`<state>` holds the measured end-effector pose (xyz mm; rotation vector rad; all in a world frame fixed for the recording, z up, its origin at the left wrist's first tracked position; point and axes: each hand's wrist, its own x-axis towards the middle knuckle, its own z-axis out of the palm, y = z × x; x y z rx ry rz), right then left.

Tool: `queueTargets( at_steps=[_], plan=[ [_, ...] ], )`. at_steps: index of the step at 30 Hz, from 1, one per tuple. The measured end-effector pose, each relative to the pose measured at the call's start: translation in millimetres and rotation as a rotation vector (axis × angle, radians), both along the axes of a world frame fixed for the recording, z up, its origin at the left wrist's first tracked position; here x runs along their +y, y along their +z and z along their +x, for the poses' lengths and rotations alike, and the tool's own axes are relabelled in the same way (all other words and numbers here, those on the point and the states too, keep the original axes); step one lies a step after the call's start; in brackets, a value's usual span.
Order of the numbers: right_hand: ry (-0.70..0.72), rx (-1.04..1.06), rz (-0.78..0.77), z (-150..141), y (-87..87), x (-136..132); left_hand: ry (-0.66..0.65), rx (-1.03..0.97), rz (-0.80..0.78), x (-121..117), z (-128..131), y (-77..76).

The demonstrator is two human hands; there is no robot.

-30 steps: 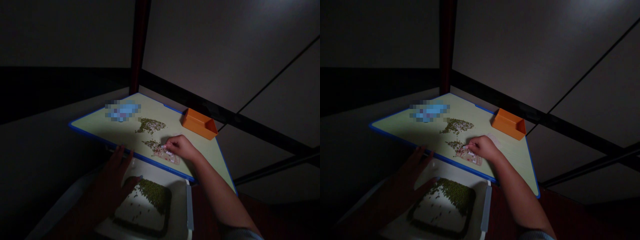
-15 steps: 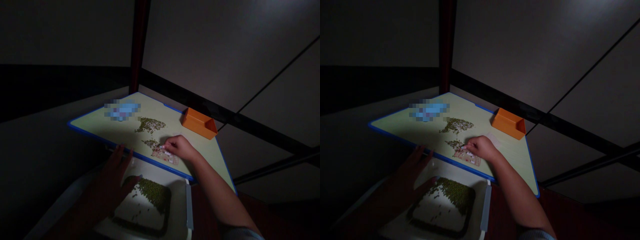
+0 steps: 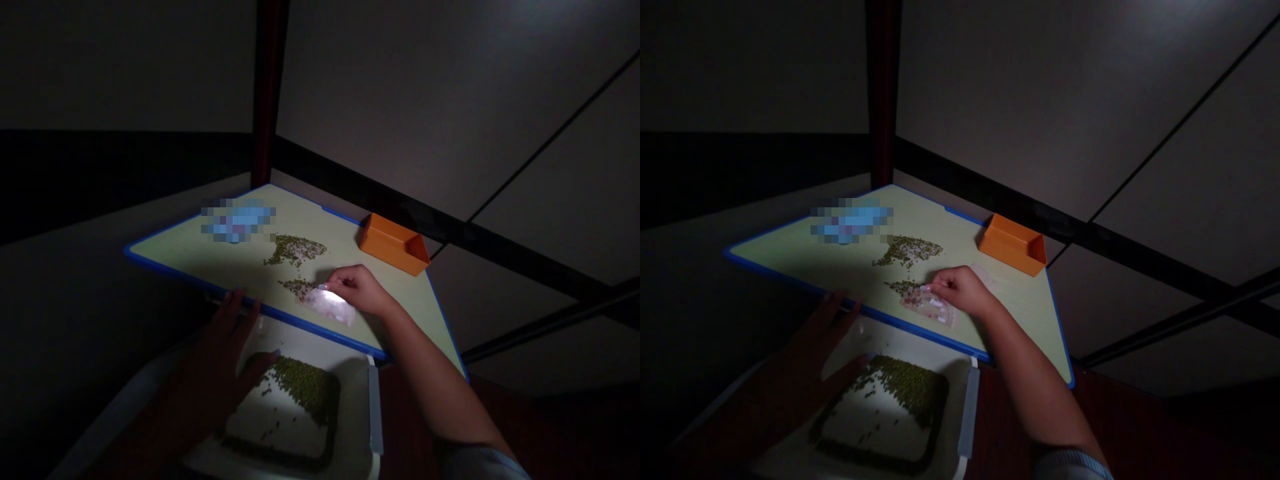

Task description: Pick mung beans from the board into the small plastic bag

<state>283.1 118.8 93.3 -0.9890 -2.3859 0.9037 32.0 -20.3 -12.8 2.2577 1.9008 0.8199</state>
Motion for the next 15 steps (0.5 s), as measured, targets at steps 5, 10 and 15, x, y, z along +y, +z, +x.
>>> queueTargets(
  at_steps=[5,10,15],
  plan=[
    [-0.166,-0.089,0.131,18.3,5.7,10.5,0.0,-0.021,-0.006,1.8,0.1,-1.9],
    [-0.235,-0.248,0.211,23.5,8.3,15.7,0.006,-0.012,-0.001,1.3,-0.9,-3.5],
    [-0.265,-0.376,0.292,16.0,9.0,11.5,0.005,0.002,-0.033,2.4,-1.6,-4.0]
  ],
)
